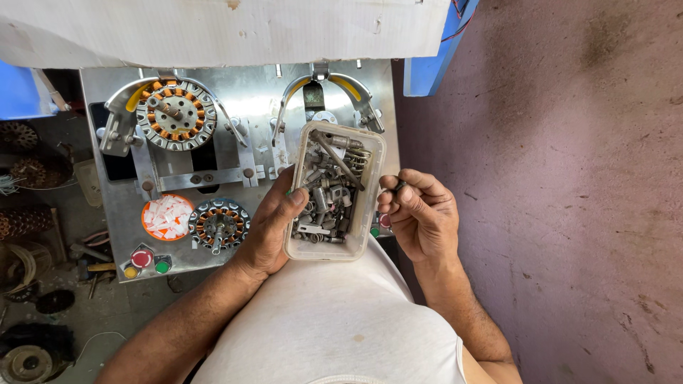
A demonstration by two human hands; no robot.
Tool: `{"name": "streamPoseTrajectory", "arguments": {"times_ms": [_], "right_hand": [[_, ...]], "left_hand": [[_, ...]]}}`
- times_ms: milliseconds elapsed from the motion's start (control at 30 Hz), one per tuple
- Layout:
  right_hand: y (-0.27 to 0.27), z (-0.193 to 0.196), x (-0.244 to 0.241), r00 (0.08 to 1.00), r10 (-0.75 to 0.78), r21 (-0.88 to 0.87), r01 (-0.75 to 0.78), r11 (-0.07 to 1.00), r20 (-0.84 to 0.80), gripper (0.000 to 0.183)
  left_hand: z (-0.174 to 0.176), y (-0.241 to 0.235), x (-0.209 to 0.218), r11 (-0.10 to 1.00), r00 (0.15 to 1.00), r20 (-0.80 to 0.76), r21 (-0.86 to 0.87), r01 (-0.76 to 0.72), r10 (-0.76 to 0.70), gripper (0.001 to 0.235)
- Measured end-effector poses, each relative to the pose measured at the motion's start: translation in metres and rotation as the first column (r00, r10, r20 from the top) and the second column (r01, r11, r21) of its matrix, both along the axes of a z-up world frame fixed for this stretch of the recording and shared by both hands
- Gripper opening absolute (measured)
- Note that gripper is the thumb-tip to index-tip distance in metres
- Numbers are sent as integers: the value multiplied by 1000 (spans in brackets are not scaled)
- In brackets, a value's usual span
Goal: The person manipulates a small metal component by hand and searches through a plastic container of screws and metal parts while standing at an industrial workbench.
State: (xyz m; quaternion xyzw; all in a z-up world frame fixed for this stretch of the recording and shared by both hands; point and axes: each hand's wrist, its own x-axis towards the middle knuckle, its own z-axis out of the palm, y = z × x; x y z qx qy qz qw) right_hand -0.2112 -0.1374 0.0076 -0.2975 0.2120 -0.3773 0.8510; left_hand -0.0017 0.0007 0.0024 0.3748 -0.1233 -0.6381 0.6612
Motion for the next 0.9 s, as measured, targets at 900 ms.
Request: {"name": "streamPoseTrajectory", "arguments": {"times_ms": [900], "right_hand": [[-4, 54, 13, 746, -188, -754, -558, 348, -639, 20]], "left_hand": [[-5, 1, 1, 1000, 999, 52, -12, 14, -13, 76]]}}
